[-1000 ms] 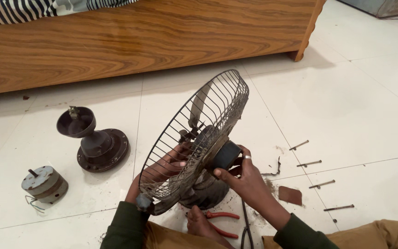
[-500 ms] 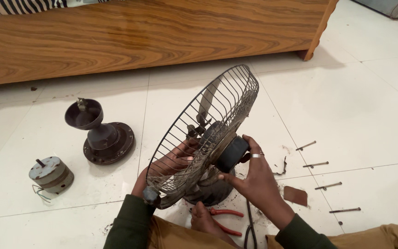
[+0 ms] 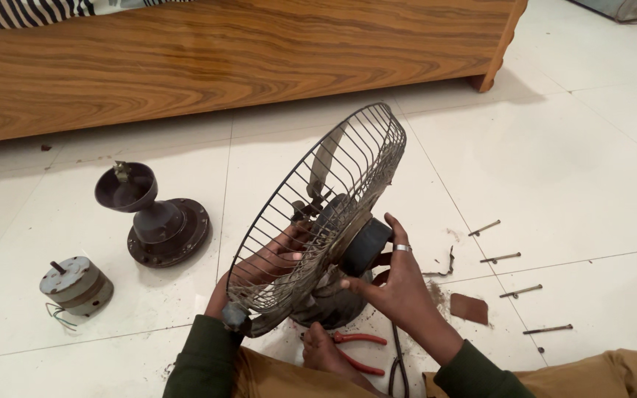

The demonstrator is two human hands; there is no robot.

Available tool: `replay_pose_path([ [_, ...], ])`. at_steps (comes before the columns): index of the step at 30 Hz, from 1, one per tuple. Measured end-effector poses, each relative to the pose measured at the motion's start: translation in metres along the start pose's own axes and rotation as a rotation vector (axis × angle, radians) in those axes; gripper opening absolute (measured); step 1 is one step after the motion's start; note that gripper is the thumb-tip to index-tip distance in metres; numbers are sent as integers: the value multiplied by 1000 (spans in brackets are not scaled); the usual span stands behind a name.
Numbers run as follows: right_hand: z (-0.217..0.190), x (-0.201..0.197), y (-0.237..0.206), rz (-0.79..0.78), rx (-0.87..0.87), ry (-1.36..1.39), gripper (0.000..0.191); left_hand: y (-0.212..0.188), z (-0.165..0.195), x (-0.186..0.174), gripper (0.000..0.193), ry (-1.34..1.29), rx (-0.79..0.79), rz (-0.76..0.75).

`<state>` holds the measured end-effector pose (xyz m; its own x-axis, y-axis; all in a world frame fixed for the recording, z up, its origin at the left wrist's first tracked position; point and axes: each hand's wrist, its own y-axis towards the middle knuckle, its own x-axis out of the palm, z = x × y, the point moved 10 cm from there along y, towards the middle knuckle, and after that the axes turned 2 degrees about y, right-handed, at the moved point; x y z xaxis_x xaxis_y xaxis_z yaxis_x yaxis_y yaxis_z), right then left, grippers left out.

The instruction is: The person sits on the floor repairing a dusty electric fan. They clean debris from the fan blade and hub by hand, attach the blade to the motor shaft, then lift the blade assembly and fit it onto the fan motor housing, adjusting the guard and rear cover.

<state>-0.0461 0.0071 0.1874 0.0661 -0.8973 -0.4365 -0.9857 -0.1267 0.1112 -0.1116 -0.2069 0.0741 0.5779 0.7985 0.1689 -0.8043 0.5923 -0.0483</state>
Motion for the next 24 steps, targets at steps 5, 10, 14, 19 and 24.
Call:
replay_pose_path([
  [5, -6, 0, -3, 2, -13, 64, 139, -2, 2, -4, 76, 123, -36, 72],
  [10, 4, 5, -2, -11, 25, 147, 135, -1, 7, 2, 75, 94, -35, 65],
  [14, 10, 9, -1, -26, 26, 269, 127, 0, 12, 9, 76, 39, 10, 28],
  [19, 15, 10, -2, -33, 41, 290, 124, 2, 9, 7, 76, 74, -25, 60],
  [24, 13, 9, 0, -34, 7, 269, 122, 1, 7, 4, 78, 101, -78, 106],
])
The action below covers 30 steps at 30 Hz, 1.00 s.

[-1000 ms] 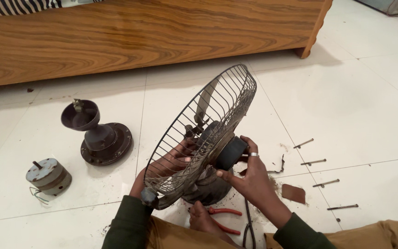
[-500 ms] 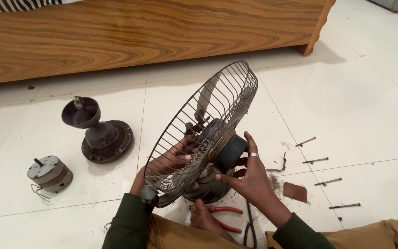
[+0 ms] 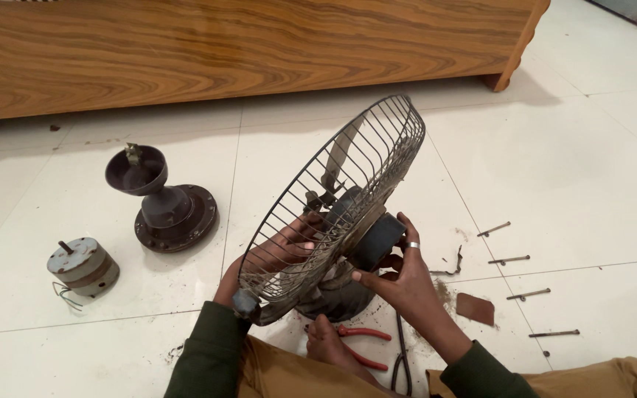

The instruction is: The person sits on the floor repairing a dusty electric fan. They clean debris from the fan blade and hub by hand, attach the blade to the motor shaft, then lift the blade assembly and fit it onto the fan motor housing, adjusting the guard and rear cover.

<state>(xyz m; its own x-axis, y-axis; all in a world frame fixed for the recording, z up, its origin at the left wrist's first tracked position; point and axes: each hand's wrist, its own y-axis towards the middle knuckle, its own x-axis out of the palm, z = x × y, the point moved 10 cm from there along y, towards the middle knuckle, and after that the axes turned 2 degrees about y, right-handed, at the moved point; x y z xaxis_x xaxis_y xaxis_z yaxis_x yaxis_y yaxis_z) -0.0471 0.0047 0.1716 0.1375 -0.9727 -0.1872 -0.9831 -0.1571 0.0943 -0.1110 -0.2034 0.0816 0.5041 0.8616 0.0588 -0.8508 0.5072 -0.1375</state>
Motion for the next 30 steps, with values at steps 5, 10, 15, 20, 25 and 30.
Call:
replay_pose_path([
  [5, 1, -1, 2, 5, -12, -16, 123, -2, 3, 2, 77, -83, 44, -10],
  [10, 3, -3, 2, 24, -6, -84, 125, 3, 1, 1, 76, -91, 68, -17],
  [15, 4, -5, 2, 29, 12, -116, 129, 6, 2, 5, 79, -138, 62, -69],
  [20, -6, -7, 1, 52, -65, -164, 127, 1, 3, 5, 72, -132, 89, -98],
  [25, -10, -10, 0, 91, -73, -258, 128, 4, 6, 8, 68, -272, 133, -132],
  [30, -13, -11, -1, 112, -89, -326, 129, 7, 1, 3, 62, -306, 93, -79],
])
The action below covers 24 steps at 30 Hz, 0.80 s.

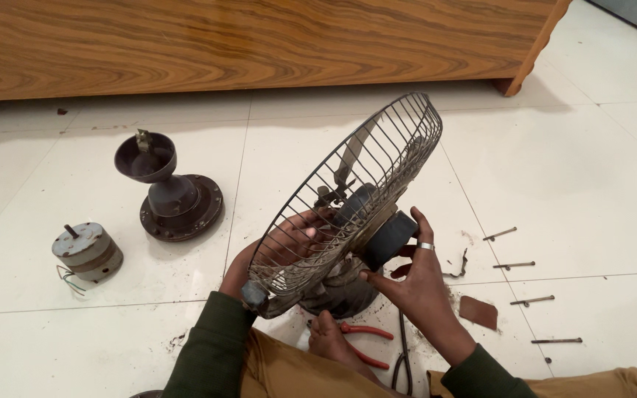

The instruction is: The person sits on the floor repairing a dusty electric fan. They clean debris from the fan blade and hub by hand, attach the blade to the motor shaft, then lift the blade assembly and fit it onto the fan motor housing, adjusting the guard and rear cover.

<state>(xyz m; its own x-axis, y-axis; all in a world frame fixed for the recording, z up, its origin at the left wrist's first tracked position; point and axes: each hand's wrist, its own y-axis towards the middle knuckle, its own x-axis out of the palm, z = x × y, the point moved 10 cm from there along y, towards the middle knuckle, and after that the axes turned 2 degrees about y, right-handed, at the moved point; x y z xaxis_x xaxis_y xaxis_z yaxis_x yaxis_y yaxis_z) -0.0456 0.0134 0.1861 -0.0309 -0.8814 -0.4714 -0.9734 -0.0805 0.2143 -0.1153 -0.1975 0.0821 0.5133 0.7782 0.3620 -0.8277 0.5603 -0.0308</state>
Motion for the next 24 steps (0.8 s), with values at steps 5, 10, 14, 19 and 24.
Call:
replay_pose_path([
  [5, 3, 0, -1, 18, 15, -8, 130, -6, 1, 1, 63, -152, 26, -101],
  [10, 2, 0, -1, 31, -22, 48, 130, -6, -1, 16, 62, -458, -37, -302],
  [14, 1, 1, -1, 31, -52, 52, 131, -10, 2, -2, 71, -7, 26, -31],
  [19, 0, 1, -3, 31, -66, 80, 127, -18, 10, 9, 70, -102, 55, -87],
  [24, 14, -2, -10, 34, 28, 74, 119, -16, -3, -11, 73, -91, 67, -44],
])
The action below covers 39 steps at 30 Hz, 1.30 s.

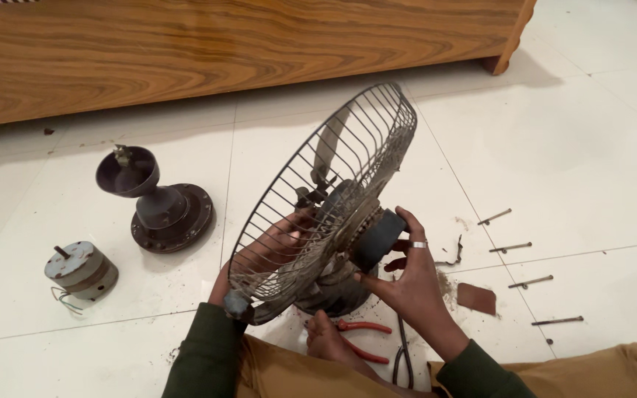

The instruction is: The person sits on the floor repairing a dusty electric fan. They clean debris from the fan blade and hub by hand, attach the blade to the motor shaft, then lift the blade assembly and fit it onto the fan motor housing, adjusting the guard and rear cover.

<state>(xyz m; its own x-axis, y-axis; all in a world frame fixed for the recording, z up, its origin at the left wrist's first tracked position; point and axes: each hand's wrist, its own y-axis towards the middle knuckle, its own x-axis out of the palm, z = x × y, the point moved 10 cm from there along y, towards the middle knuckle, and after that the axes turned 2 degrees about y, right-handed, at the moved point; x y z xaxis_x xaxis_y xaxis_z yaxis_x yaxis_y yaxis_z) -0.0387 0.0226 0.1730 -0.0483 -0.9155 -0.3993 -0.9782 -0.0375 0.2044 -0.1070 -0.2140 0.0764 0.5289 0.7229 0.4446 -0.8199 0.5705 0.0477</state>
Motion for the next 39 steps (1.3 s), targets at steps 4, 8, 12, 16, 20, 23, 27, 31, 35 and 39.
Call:
replay_pose_path([
  [4, 9, -8, -13, 6, -37, 263, 115, -11, 5, 31, 63, -619, -42, -408],
  [8, 21, -14, -22, 44, -46, 322, 114, -13, 10, 30, 65, -282, -12, -186],
  [12, 27, -15, -26, 40, -12, 302, 116, -19, 19, 34, 71, -58, -26, 74],
  [16, 18, -15, -28, 34, -44, 273, 115, -20, 29, 44, 74, 46, -17, 91],
  [20, 13, -11, -28, 30, -35, 216, 117, -19, 26, 37, 75, 94, -31, 107],
  [23, 5, -12, -25, 46, -77, 201, 118, -19, 23, 32, 75, 99, -29, 105],
  [27, 9, -11, -17, 35, 12, 62, 124, -18, 22, 29, 75, 166, -24, 85],
  [31, -1, -8, -11, 12, -30, 68, 124, -18, 23, 31, 75, 118, -25, 73],
  [35, -7, -3, -9, -9, -40, 90, 125, -19, 23, 34, 76, 112, -35, 85],
  [39, -6, 3, -6, -39, -7, 152, 126, -18, 24, 35, 75, 101, -21, 90],
])
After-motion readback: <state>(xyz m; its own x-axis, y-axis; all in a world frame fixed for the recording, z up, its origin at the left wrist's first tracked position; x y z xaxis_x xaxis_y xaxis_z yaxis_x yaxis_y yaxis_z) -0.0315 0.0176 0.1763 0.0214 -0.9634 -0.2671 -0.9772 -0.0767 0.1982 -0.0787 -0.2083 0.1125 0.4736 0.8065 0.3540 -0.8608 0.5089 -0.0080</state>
